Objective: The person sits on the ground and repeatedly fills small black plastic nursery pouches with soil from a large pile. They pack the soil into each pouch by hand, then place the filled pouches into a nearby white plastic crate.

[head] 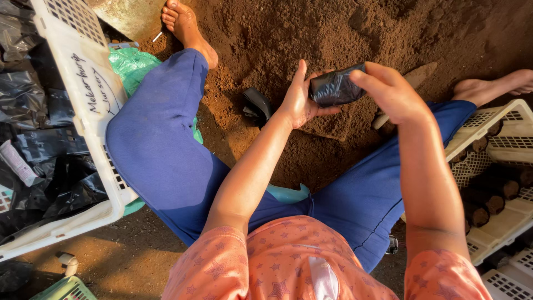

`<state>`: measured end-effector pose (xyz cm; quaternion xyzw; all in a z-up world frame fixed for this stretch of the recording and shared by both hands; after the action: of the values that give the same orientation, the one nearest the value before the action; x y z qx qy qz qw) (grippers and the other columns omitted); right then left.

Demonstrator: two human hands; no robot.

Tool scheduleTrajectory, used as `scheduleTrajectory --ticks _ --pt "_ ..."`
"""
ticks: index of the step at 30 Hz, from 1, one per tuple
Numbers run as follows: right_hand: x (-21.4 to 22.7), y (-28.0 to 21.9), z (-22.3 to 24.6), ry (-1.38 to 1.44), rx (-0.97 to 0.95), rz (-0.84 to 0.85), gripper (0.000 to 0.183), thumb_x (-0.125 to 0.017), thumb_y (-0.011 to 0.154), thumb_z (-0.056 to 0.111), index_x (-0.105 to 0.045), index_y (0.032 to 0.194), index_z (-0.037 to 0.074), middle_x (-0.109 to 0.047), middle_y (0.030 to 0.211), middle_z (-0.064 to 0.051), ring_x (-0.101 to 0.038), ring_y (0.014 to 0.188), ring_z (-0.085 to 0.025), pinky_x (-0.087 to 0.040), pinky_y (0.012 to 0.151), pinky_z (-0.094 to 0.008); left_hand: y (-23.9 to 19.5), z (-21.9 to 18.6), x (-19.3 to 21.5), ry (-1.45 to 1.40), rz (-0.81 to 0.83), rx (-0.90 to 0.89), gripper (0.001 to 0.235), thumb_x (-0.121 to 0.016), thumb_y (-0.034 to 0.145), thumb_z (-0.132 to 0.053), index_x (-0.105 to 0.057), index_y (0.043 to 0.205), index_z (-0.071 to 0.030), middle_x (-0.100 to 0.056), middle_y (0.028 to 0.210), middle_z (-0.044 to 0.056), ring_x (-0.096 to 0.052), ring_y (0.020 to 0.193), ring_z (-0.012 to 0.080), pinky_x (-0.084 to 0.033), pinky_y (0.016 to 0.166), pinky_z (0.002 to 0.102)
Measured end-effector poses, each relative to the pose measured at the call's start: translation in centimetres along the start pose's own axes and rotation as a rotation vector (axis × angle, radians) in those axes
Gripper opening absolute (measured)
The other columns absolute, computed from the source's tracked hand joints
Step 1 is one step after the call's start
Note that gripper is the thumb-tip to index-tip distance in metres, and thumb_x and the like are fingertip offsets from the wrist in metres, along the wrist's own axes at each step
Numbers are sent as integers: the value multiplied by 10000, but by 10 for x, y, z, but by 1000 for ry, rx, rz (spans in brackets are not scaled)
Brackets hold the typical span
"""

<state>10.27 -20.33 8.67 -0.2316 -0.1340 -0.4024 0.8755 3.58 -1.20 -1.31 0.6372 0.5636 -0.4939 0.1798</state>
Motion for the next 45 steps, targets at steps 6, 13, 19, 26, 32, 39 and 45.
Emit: scheduleTrajectory --ticks 6,13,19,26,32,39,45 --pt "-11 -24 81 -600 425 -100 391 -842 901 328 -722 1107 18 -634 903 -87 -591 833 -159 -499 743 -365 6 10 -10 69 351 101 1124 -149 991 -933 -580 1331 49 -704 1065 219 -759 921 313 -598 815 439" --pt "-5 -11 74 -52 250 -133 199 -769 1064 206 -645 1024 55 -608 884 64 -532 821 -48 -446 727 -248 -3 6 -36 63 -43 -324 771 -321 987 -721 -372 1567 -215 -479 1449 40 -480 1403 243 -462 1165 477" --pt "-21 -2 61 303 178 -17 148 -710 1046 217 -634 1069 92 -637 950 84 -569 874 -12 -478 800 -206 -16 -4 -43 -1 95 -549 743 -281 1143 -657 -491 1522 -53 -550 1400 140 -524 1359 254 -413 1196 450" --pt "-15 -4 83 45 132 15 275 -713 1067 284 -609 1097 32 -587 881 16 -511 774 -79 -411 677 -300 -24 -12 -51 -34 131 -428 682 -295 1115 -630 -503 1472 -89 -604 1374 151 -645 1199 223 -558 986 414" --pt "-13 -5 100 -471 206 73 275 -784 924 274 -690 1000 27 -586 728 -32 -531 669 -117 -451 599 -335 -22 -12 -51 -50 95 -362 630 -324 1071 -633 -562 1374 -135 -656 1242 169 -710 1109 252 -631 927 444" --pt "-24 -10 99 -541 167 52 347 -805 932 291 -630 935 -8 -580 687 -93 -526 637 -138 -447 577 -345 -8 14 -29 -14 -1 -214 545 -473 1053 -567 -543 1425 -175 -643 1256 186 -692 1005 390 -529 628 239" --pt "-3 -24 94 -173 416 -119 181 -742 1025 170 -614 1075 51 -702 1168 -44 -696 1010 -94 -592 845 -251 6 35 -15 -191 100 -192 614 -478 1048 -565 -562 1352 -38 -689 1210 203 -713 1098 304 -602 987 512"
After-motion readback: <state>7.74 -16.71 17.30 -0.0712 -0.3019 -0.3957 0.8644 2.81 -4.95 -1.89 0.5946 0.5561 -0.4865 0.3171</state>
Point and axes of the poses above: each hand's wrist, its own y-axis towards the middle knuckle, its own x-axis out of the back of the hand, z = x × y, the point moved 4 cm from there along y, towards the middle knuckle
